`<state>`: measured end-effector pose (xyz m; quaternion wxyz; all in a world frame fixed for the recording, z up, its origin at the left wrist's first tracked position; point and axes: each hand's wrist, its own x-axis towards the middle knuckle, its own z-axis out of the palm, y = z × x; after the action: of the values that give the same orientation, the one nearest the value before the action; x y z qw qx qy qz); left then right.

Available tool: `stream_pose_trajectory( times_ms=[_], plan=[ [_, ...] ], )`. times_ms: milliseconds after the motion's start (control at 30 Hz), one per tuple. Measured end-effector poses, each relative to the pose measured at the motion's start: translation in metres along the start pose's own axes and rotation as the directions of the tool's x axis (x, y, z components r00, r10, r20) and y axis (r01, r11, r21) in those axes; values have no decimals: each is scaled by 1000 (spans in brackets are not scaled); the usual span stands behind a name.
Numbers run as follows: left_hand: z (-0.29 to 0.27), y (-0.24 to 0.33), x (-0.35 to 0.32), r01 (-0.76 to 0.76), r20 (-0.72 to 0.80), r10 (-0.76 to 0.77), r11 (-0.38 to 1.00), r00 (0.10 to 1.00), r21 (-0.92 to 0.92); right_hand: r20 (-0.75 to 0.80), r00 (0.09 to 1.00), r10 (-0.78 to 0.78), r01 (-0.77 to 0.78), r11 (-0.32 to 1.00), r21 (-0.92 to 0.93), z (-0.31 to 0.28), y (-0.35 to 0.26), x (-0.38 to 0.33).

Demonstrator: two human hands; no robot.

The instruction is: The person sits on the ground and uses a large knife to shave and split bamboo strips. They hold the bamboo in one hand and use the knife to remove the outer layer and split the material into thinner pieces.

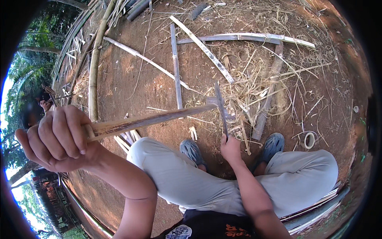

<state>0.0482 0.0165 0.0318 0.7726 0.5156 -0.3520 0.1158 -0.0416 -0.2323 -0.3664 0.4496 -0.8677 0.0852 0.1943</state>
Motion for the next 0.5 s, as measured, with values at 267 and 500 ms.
stream_pose_trajectory(
  times_ms=[267, 500],
  plan=[
    [-44, 16, -24, 82, -334, -39, 990, 942, 114, 42, 995, -87, 84, 993, 79, -2, -35, -22],
    [-47, 19, -47, 37, -474, -1, 997, 881, 68, -97, 995, 9, 0, 996, 86, 15, -1, -12]
  ],
)
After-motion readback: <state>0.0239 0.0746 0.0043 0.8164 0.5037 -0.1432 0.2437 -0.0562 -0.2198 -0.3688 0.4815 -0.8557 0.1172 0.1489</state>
